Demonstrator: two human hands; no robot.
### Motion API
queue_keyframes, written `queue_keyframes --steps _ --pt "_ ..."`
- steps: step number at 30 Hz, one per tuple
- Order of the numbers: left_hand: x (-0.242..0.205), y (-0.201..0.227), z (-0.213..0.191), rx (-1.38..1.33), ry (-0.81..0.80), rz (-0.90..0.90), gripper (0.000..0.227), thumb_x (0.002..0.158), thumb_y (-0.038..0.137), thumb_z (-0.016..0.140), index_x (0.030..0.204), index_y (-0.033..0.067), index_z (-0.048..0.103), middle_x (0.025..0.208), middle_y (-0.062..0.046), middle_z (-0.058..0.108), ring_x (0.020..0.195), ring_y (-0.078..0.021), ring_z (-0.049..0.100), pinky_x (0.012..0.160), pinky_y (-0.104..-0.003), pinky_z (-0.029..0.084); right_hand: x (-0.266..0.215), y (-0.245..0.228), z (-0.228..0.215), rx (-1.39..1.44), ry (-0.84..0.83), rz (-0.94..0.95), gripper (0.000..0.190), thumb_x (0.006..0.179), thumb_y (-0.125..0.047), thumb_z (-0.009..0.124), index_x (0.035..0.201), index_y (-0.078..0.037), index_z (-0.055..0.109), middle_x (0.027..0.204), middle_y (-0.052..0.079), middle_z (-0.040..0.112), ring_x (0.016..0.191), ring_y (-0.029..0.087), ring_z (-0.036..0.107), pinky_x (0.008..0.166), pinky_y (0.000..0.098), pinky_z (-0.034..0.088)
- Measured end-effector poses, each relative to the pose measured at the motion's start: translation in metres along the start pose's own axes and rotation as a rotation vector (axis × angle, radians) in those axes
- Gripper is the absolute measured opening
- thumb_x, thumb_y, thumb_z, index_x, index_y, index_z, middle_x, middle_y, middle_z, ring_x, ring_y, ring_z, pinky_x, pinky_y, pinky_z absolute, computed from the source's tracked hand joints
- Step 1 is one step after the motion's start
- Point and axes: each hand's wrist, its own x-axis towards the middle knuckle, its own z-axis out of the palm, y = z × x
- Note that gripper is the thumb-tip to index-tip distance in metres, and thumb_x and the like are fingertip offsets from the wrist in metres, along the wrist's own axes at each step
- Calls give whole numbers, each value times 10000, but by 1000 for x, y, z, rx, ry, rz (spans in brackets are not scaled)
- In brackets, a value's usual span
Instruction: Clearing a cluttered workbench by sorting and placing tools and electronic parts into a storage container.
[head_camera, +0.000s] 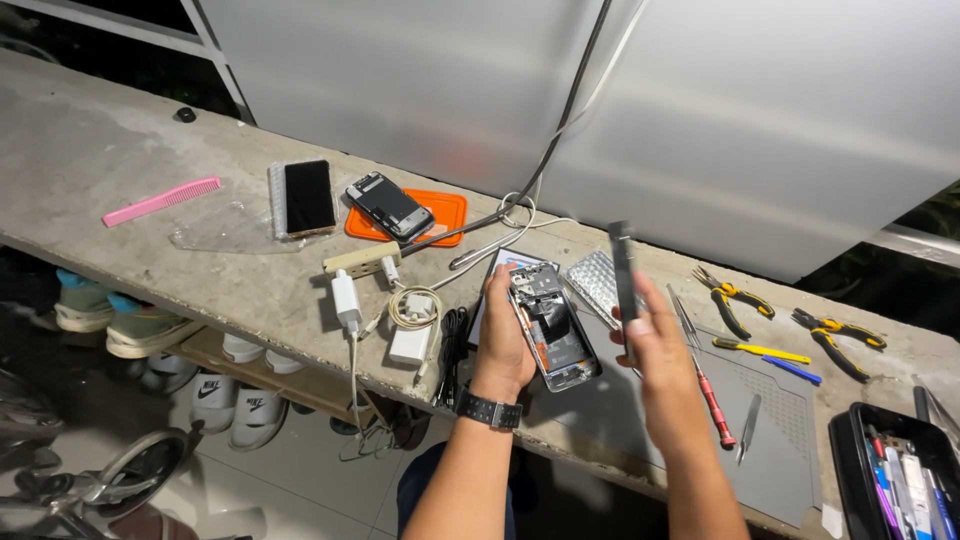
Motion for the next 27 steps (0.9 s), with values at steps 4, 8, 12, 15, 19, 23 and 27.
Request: queue_keyframes --steps 4,8,12,15,19,23,27 --pt "-1 -5 1 38 26 32 591 1016 528 448 1465 176 602 1420 -142 651 1311 -293 633 1071 -451 524 -14 13 25 -748 127 -169 624 1020 -375 579 1634 -470 517 1307 62 598 1135 205 591 993 430 512" --pt "1 -8 -5 54 -16 68 448 1078 513 438 1258 139 607 1007 -82 662 918 -268 673 799 -417 554 -14 35 46 -956 84 -305 580 979 -417 673 1557 -411 632 1259 148 539 1238 337 504 1034 535 486" --pt "-1 0 -3 139 72 126 559 1027 409 467 1493 126 593 1378 -79 655 1222 -211 624 1042 -359 507 -14 51 51 -1008 69 -439 532 988 -395 686 1519 -368 658 1313 187 511 1242 402 513 1023 566 484" --pt "-11 8 -1 275 67 48 510 1024 373 502 1500 193 534 1266 -116 677 987 -231 633 825 -367 513 -15 49 52 -1005 63 -373 548 984 -425 678 1528 -365 647 1355 179 506 1270 411 525 1005 586 505" --pt "-12 5 -1 371 54 62 466 1011 214 545 1476 234 521 1123 -86 676 896 -209 623 794 -360 531 -20 45 52 -1087 -14 -351 574 1048 -407 576 1613 -313 543 1427 221 475 1313 454 518 998 611 519" --pt "-3 -5 -8 349 8 111 425 1042 164 523 1462 224 508 1135 -128 731 856 -233 709 756 -367 594 -27 48 51 -1173 -19 -476 552 1055 -323 584 1599 -244 539 1562 279 451 1227 510 585 903 636 554" --pt "-10 -11 -4 310 -5 107 459 1061 148 502 1514 208 465 1156 -188 750 878 -289 763 753 -406 631 -24 45 46 -1152 -44 -470 527 1056 -312 601 1576 -247 550 1554 294 444 1242 516 562 923 621 537"
